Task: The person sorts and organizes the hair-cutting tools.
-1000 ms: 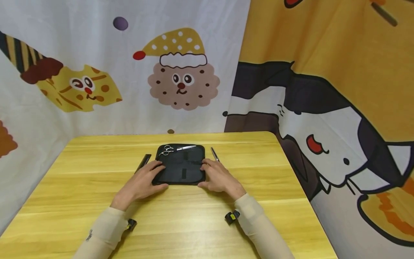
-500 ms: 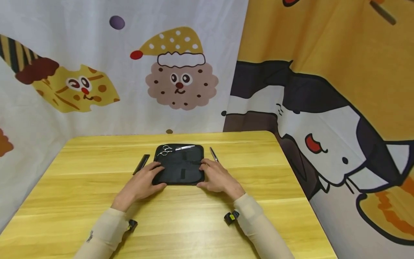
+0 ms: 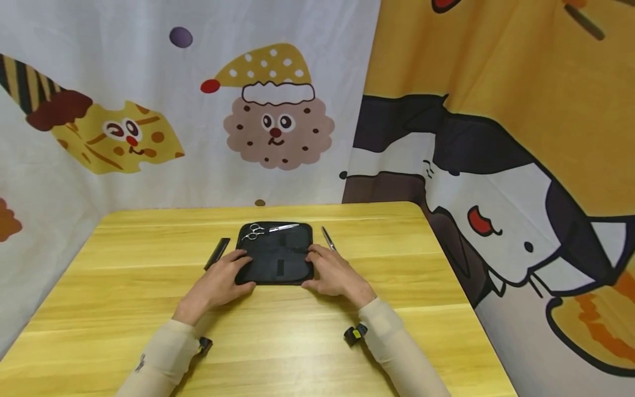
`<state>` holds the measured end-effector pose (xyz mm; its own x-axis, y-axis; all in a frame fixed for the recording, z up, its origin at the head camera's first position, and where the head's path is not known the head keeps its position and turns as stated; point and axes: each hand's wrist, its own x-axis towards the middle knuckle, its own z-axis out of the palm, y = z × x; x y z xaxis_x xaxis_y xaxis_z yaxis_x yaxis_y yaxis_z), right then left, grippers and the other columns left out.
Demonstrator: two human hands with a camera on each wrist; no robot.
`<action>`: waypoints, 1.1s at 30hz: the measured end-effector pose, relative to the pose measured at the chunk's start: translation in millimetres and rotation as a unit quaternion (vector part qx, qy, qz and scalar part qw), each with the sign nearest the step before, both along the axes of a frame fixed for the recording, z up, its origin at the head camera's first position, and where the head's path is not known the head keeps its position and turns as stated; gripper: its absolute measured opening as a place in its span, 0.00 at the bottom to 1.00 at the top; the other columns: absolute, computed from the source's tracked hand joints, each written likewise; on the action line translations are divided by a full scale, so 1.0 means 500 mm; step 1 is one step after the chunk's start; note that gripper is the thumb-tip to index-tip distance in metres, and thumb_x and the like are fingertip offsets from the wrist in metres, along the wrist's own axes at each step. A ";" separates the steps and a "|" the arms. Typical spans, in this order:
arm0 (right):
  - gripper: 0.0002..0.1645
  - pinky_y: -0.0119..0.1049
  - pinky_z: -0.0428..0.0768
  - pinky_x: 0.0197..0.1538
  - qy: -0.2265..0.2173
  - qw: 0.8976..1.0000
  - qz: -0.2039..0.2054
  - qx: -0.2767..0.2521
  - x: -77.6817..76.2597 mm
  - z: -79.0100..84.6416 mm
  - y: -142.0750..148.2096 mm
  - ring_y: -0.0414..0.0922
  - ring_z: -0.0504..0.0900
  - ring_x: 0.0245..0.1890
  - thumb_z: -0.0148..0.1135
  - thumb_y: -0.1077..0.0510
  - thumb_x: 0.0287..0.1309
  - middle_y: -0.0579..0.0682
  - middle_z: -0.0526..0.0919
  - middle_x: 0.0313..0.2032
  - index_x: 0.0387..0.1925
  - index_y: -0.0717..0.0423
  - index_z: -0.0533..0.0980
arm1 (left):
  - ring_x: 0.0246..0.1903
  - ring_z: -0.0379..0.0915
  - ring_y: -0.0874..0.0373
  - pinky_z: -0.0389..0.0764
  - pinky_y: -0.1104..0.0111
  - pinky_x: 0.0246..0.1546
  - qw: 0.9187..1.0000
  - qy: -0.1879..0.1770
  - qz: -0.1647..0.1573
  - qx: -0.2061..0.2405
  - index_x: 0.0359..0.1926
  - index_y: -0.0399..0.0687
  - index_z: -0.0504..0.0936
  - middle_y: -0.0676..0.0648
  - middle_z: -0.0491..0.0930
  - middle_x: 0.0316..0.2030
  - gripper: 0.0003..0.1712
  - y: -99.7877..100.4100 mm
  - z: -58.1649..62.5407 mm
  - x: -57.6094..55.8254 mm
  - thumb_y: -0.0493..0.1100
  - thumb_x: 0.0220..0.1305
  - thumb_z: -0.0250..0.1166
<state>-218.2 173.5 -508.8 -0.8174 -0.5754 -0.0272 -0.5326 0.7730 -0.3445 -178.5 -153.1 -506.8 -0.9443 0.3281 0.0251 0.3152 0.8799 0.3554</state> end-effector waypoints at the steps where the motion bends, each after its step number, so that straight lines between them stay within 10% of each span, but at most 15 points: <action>1: 0.41 0.59 0.76 0.84 0.001 1.000 0.001 0.001 0.000 0.000 -0.001 0.63 0.75 0.81 0.80 0.39 0.69 0.61 0.71 0.83 0.72 0.58 0.81 | 0.78 0.73 0.29 0.79 0.40 0.79 1.000 0.001 0.000 0.000 0.74 0.32 0.81 0.26 0.72 0.79 0.41 -0.001 0.000 0.000 0.53 0.71 0.80; 21: 0.46 0.64 0.74 0.84 0.046 0.999 0.023 -0.012 -0.001 0.023 0.011 0.65 0.75 0.81 0.78 0.36 0.70 0.63 0.73 0.82 0.79 0.55 0.76 | 0.78 0.73 0.30 0.79 0.40 0.79 1.000 -0.006 0.008 0.012 0.74 0.35 0.82 0.28 0.73 0.79 0.40 -0.002 0.003 0.000 0.53 0.70 0.80; 33: 0.49 0.68 0.69 0.85 0.044 0.998 -0.036 -0.030 -0.024 0.029 0.061 0.68 0.71 0.83 0.77 0.37 0.72 0.66 0.71 0.83 0.81 0.59 0.73 | 0.78 0.73 0.30 0.79 0.40 0.78 1.000 -0.007 0.001 0.009 0.74 0.35 0.82 0.29 0.72 0.80 0.39 -0.007 -0.001 0.000 0.53 0.72 0.79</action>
